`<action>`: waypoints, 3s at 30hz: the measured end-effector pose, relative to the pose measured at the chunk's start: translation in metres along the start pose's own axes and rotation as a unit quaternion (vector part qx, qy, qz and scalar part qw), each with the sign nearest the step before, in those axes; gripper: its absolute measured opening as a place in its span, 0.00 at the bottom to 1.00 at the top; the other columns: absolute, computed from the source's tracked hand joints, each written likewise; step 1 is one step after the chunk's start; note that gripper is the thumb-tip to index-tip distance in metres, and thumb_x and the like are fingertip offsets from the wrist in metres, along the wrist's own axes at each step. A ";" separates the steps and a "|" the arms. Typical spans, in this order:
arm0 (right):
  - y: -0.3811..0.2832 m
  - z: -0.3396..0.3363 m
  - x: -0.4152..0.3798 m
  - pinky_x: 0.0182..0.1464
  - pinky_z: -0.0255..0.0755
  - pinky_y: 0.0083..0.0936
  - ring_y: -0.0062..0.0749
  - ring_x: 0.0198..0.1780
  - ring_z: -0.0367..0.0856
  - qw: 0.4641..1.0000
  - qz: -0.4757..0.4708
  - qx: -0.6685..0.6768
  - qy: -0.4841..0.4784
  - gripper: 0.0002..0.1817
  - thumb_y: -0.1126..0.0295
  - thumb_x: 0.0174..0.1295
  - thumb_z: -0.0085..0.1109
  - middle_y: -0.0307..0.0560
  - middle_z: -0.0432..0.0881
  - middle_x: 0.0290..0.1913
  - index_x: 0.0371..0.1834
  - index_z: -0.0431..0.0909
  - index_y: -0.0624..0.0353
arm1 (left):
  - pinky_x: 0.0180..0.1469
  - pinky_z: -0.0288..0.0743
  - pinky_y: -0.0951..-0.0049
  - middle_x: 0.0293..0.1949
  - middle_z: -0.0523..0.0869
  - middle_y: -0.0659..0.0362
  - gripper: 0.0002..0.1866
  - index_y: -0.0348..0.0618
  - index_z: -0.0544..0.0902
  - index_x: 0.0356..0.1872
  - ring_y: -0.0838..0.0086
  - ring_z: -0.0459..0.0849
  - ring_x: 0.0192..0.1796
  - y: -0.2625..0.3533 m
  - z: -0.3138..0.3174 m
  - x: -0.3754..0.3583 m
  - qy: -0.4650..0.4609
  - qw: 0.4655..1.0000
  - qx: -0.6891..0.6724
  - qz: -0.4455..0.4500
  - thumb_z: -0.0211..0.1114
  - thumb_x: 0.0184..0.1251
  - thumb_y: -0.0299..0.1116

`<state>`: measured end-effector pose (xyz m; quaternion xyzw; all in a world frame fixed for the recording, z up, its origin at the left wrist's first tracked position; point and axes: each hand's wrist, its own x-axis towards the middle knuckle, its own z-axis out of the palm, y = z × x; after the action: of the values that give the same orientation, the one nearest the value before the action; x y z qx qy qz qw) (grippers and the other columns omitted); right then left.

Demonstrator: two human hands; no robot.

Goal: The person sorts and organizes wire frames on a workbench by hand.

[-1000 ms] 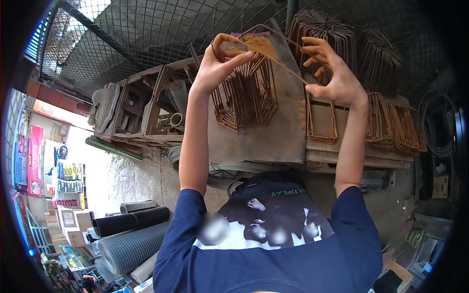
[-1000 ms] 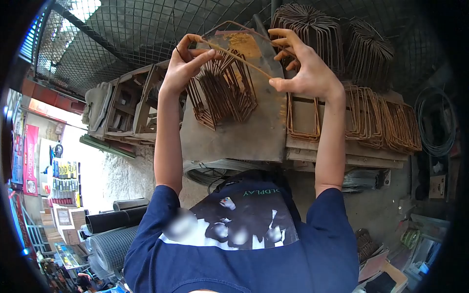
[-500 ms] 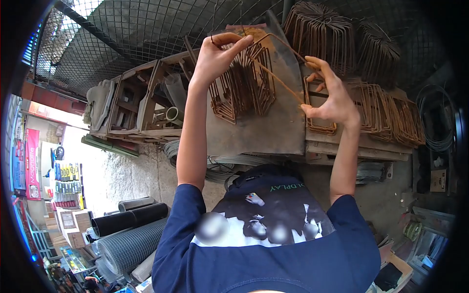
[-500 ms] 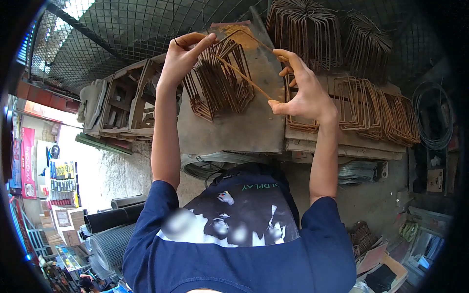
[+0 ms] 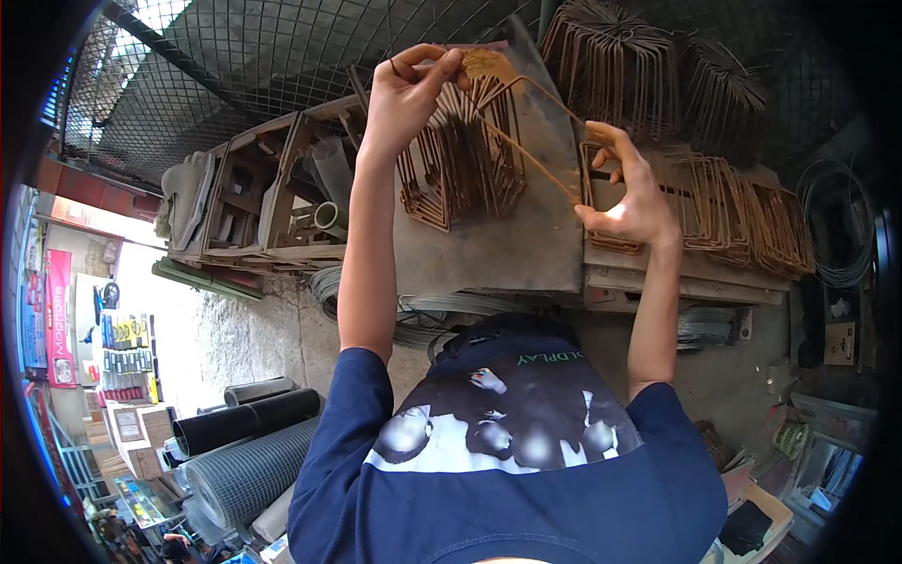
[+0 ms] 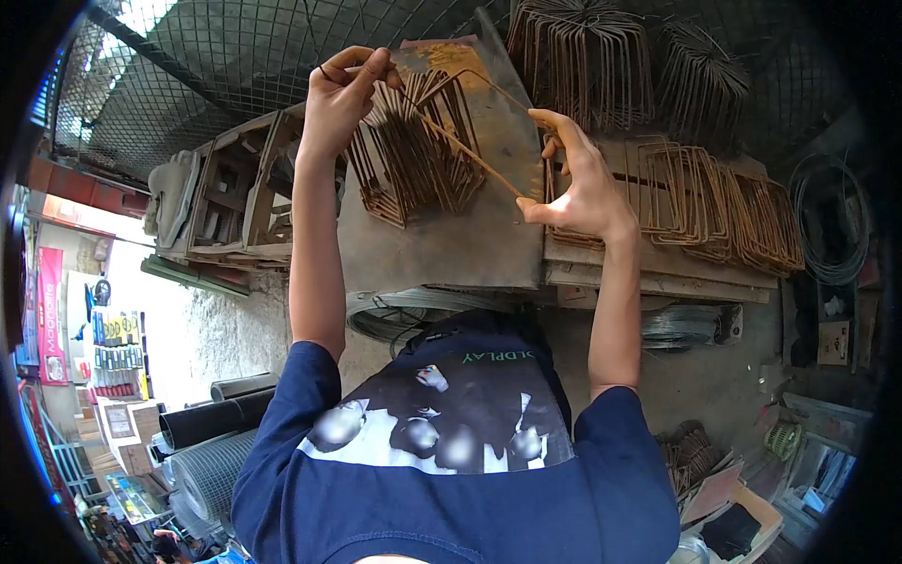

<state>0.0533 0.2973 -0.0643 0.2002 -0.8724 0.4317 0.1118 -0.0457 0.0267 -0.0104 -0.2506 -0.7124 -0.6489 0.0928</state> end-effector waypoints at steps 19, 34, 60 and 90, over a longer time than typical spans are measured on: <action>0.027 0.108 0.002 0.63 0.65 0.41 0.51 0.65 0.62 0.998 0.038 0.036 0.029 0.62 0.61 0.38 0.73 0.59 0.61 0.63 0.75 0.39 0.54 | 0.17 0.51 0.89 0.24 0.85 0.65 0.10 0.41 0.84 0.35 0.94 0.63 0.15 0.000 0.003 -0.002 0.021 1.000 0.010 0.014 0.64 0.67 0.38; 0.018 0.075 -0.018 0.43 0.70 0.30 0.35 0.42 0.72 0.986 0.019 0.021 0.163 0.56 0.65 0.31 0.69 0.50 0.72 0.51 0.71 0.52 0.56 | 0.17 0.51 0.88 0.24 0.85 0.66 0.11 0.40 0.85 0.34 0.93 0.63 0.17 -0.008 0.006 -0.004 0.068 0.997 0.021 0.016 0.63 0.67 0.38; -0.034 0.007 -0.011 0.57 0.72 0.44 0.52 0.55 0.76 0.988 0.045 -0.108 0.101 0.56 0.64 0.30 0.68 0.56 0.77 0.52 0.71 0.53 0.47 | 0.18 0.53 0.89 0.24 0.86 0.65 0.11 0.42 0.87 0.36 0.94 0.64 0.17 -0.005 0.003 0.003 -0.007 1.000 0.011 0.014 0.68 0.63 0.40; 0.045 0.094 -0.032 0.47 0.66 0.27 0.29 0.45 0.68 0.972 -0.014 0.108 0.207 0.57 0.69 0.31 0.68 0.48 0.69 0.54 0.72 0.48 0.57 | 0.19 0.56 0.88 0.26 0.87 0.65 0.12 0.42 0.87 0.35 0.93 0.64 0.17 -0.002 0.015 -0.004 -0.057 0.998 0.012 0.039 0.66 0.64 0.40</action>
<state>0.0600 0.2556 -0.1646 0.1300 -0.7759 0.5534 0.2736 -0.0406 0.0399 -0.0158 -0.3135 -0.7138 -0.6211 0.0804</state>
